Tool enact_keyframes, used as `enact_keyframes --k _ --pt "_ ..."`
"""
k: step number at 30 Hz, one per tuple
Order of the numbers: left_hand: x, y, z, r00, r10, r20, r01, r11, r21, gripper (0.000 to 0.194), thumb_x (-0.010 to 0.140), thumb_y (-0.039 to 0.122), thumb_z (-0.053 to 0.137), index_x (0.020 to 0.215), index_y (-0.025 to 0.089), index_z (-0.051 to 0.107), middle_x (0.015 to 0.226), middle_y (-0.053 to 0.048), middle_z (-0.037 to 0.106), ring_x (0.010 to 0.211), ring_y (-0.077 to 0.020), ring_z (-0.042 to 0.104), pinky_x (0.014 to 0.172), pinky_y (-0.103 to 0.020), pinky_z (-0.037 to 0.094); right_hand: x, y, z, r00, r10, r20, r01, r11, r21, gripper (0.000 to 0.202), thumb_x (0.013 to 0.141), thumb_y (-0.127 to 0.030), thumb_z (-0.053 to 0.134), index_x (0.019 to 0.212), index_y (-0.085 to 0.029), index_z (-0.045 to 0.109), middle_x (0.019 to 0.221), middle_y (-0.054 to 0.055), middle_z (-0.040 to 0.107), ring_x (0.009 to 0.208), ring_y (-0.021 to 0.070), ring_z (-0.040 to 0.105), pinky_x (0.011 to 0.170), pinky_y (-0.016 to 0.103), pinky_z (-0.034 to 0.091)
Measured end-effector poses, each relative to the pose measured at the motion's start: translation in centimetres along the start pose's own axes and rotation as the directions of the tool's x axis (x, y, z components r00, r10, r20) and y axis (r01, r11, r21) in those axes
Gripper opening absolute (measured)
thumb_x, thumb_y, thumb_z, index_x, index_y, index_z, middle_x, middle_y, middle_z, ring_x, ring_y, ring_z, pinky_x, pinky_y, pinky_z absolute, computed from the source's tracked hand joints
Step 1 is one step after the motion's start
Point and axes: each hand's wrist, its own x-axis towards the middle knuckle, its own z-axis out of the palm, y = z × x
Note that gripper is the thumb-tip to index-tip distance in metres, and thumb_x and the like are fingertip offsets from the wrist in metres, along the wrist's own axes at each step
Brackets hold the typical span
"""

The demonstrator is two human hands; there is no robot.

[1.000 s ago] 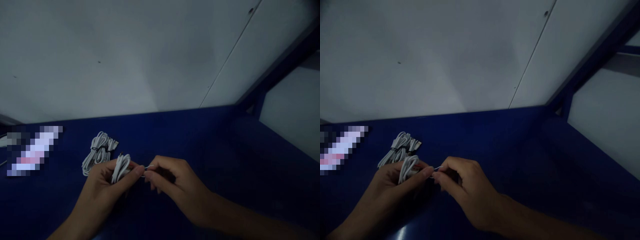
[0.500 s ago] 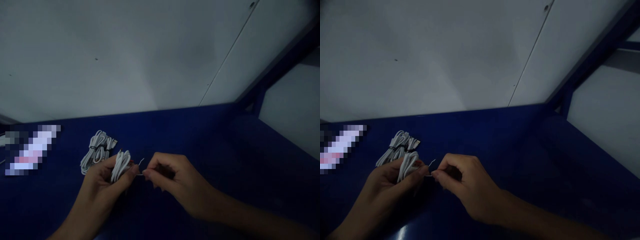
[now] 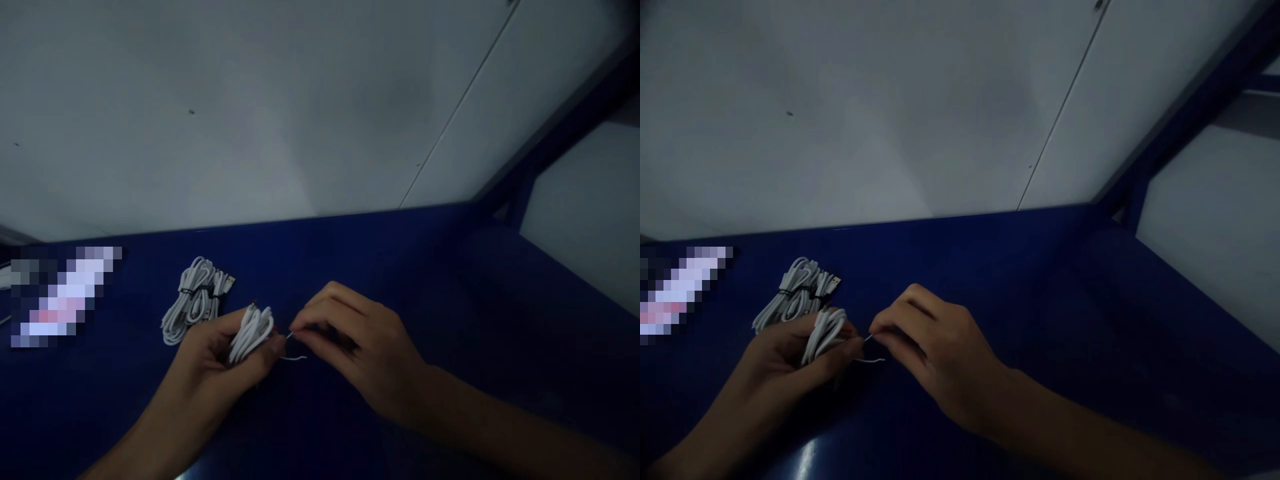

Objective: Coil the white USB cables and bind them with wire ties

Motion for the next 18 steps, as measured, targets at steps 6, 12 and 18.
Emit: enact_keyframes --k 6,12,18 --pt "-0.1 0.3 0.0 0.996 -0.079 0.034 0.082 0.994 -0.078 0.027 0.094 0.042 0.082 0.082 0.022 0.068 0.067 0.005 0.049 0.06 -0.0113 0.037 0.051 -0.019 0.031 0.0 0.5 -0.6 0.994 -0.106 0.037 0.11 0.987 -0.117 0.008 0.109 -0.015 0.069 0.109 -0.016 0.076 0.105 0.004 0.074 0.089 0.013 0.073 0.077 0.023 0.056" --pt "0.0 0.3 0.0 0.99 -0.122 0.066 0.129 0.984 -0.12 0.019 0.089 0.031 0.084 0.081 0.022 0.069 0.065 0.006 0.049 0.058 -0.0108 0.036 0.05 -0.018 0.03 0.3 1.0 -1.6 0.975 -0.186 0.125 0.204 0.966 -0.16 0.015 0.107 -0.007 0.068 0.11 -0.018 0.078 0.105 0.002 0.076 0.086 0.0119 0.072 0.071 0.022 0.054" --pt "0.2 0.2 0.0 0.994 -0.085 0.062 0.092 0.988 -0.123 0.021 0.092 0.034 0.082 0.079 0.022 0.069 0.063 0.006 0.048 0.055 -0.0105 0.036 0.049 -0.019 0.032 0.6 1.0 -1.6 0.978 -0.192 0.084 0.201 0.973 -0.116 0.011 0.106 -0.019 0.076 0.116 -0.014 0.079 0.11 0.004 0.076 0.09 0.0101 0.073 0.078 0.019 0.056"
